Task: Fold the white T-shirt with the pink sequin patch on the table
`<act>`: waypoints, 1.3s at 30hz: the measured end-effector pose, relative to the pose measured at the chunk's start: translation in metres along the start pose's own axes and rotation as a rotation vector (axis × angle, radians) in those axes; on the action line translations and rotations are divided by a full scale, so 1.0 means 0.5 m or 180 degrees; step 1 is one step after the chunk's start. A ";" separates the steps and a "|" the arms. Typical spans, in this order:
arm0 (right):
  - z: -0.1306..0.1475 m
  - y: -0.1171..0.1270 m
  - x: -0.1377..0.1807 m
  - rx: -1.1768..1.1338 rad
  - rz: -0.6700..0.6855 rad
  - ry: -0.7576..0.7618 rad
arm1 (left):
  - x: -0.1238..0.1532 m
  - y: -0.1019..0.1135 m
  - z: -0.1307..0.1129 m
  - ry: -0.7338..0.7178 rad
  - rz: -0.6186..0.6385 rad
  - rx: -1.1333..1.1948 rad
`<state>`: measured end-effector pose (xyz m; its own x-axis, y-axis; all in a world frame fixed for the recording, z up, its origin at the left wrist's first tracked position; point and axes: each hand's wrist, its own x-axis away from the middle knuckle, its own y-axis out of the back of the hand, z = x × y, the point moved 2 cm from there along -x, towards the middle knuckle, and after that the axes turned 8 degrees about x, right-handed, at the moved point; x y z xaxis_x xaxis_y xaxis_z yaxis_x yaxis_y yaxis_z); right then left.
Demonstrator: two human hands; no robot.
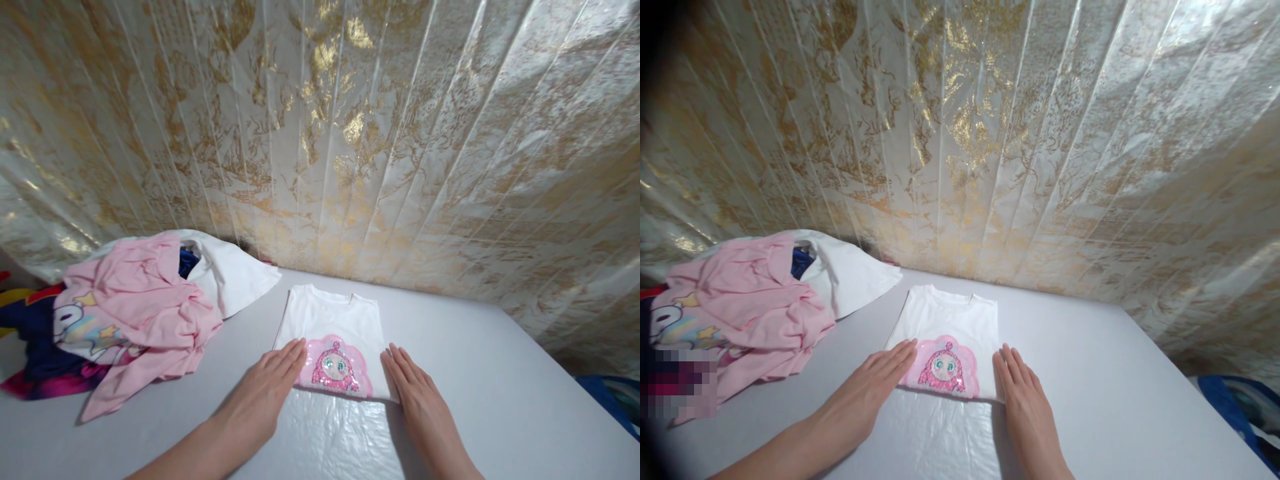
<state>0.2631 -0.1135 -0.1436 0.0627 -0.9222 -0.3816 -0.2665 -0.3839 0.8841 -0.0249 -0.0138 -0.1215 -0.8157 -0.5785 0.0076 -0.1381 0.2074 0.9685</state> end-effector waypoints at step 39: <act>0.003 -0.072 -0.105 -0.2250 -0.0145 -0.1366 | -0.035 0.013 0.028 0.0677 -0.0523 0.0044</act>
<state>0.2678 -0.0510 -0.1559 -0.3521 -0.8622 -0.3642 0.4040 -0.4910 0.7718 -0.0196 0.0086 -0.1190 -0.6456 -0.7576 -0.0960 -0.2678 0.1068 0.9575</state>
